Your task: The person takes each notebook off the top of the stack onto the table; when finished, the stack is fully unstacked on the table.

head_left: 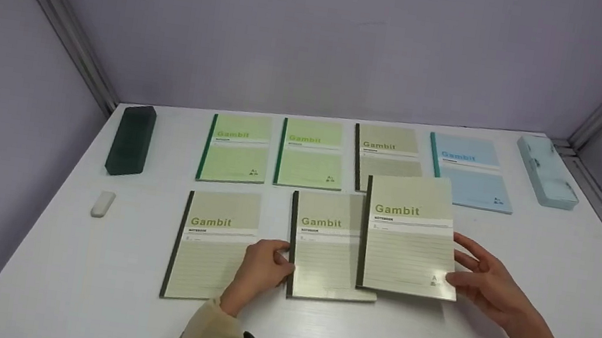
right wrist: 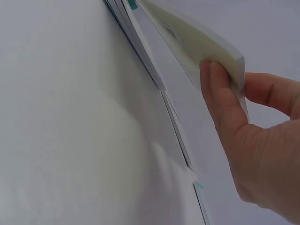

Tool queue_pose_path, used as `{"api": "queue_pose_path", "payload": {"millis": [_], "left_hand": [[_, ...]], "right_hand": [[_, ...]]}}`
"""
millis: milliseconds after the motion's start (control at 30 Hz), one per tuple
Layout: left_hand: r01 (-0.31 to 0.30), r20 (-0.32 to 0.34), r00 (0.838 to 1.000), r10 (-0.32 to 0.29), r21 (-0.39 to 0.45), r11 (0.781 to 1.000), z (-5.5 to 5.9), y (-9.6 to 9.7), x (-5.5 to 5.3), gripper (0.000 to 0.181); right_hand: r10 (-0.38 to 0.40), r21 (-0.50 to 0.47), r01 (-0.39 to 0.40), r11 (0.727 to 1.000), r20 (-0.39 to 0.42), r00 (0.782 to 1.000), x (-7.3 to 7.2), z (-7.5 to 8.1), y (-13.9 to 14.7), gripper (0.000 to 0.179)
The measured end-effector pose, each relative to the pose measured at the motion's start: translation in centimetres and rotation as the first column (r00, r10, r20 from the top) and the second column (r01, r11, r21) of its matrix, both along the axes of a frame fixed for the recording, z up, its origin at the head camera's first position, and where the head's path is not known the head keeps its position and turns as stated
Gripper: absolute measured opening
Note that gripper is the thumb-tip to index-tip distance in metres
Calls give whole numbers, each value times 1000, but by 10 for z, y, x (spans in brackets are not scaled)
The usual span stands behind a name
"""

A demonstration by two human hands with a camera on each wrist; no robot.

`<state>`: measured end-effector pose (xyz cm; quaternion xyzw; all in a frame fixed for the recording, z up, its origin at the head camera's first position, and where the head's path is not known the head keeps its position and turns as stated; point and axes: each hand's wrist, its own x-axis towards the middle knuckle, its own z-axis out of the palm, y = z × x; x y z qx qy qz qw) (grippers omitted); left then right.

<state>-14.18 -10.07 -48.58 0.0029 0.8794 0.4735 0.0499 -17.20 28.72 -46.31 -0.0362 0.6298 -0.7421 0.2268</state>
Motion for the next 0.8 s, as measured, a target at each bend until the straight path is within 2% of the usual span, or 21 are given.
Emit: {"api": "queue_pose_path", "payload": {"millis": [400,667,800], "left_hand": [[7,-12,1000,-7,0,1000,-1,0,-1,37],[2,7,1000,-2,15,1000,-1,0,-1,37],[0,10,1000,-1,6,1000,-1,0,-1,37]], "right_hand": [[5,-29,-4,1000,19,1000,0,-7,30,72],[78,-90,-73,993,57,995,-3,-15,41,64],[71,-25,-69,997,87,994,-5,-15,42,70]]}}
